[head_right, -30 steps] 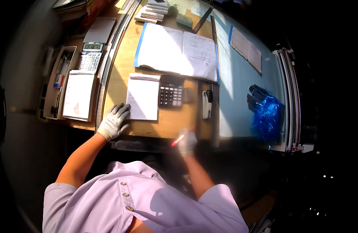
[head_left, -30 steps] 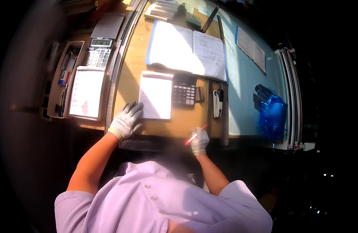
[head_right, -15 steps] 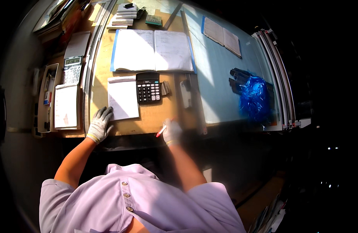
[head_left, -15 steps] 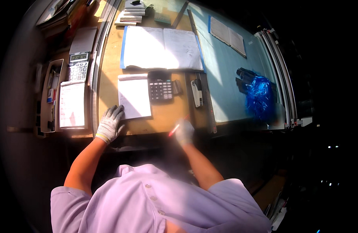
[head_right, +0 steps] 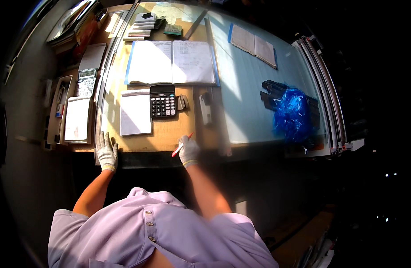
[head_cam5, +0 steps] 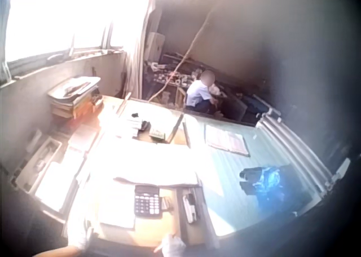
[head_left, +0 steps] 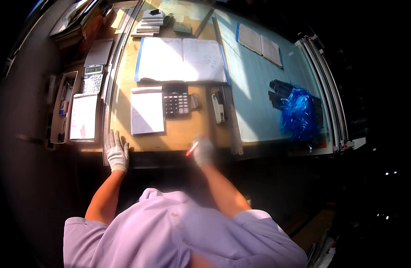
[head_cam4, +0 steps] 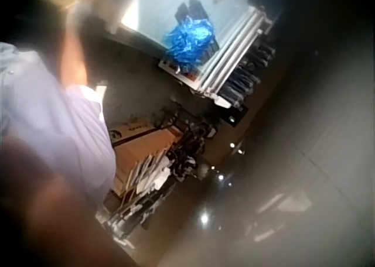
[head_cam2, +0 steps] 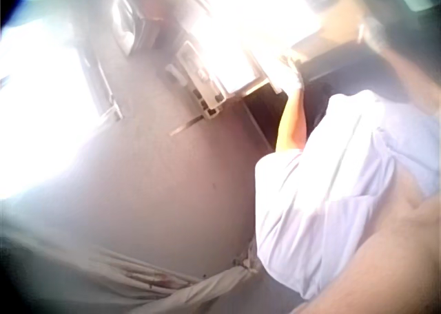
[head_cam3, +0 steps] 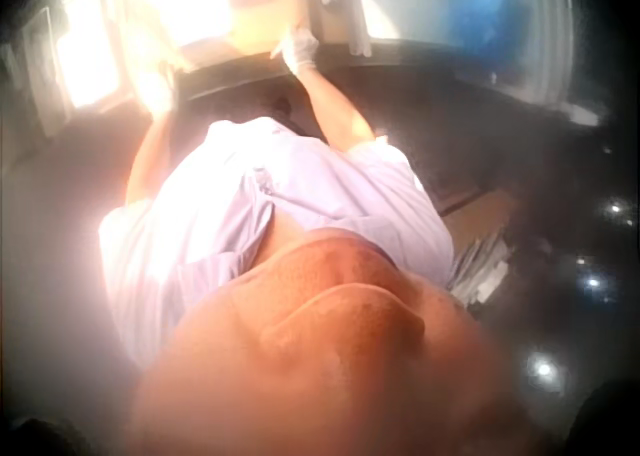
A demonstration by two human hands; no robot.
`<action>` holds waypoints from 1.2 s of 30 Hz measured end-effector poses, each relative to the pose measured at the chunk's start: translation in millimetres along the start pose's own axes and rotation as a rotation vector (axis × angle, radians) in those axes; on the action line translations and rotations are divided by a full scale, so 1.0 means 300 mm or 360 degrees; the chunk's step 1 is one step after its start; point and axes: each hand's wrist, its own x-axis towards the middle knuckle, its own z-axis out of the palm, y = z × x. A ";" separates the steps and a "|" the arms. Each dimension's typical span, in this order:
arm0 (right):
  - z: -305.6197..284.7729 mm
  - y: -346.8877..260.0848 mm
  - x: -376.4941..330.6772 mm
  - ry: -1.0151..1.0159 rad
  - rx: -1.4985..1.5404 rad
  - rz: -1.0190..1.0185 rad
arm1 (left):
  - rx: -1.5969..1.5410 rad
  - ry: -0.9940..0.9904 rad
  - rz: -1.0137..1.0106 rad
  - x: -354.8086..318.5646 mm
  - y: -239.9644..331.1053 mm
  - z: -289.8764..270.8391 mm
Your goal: The person wraps a large cylindrical roll of material in a clear plastic bag, securing the top with a rubber band. They then place the wrapped roll onto a wooden pallet with other similar rolls. Finally, the person moves to a desk, picks up a pen, and writes on a notepad.
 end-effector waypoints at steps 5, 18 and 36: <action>-0.253 0.071 -0.036 0.0746 -0.0187 -0.0097 | 0.0249 -0.0130 -0.0264 -0.064 0.067 0.008; -0.546 0.450 0.096 0.0576 -0.0867 0.0472 | 0.0403 0.0119 -0.0600 -0.056 0.187 0.071; -0.533 0.522 0.100 0.0644 -0.0872 0.0355 | 0.0386 0.0159 -0.0575 -0.056 0.186 0.079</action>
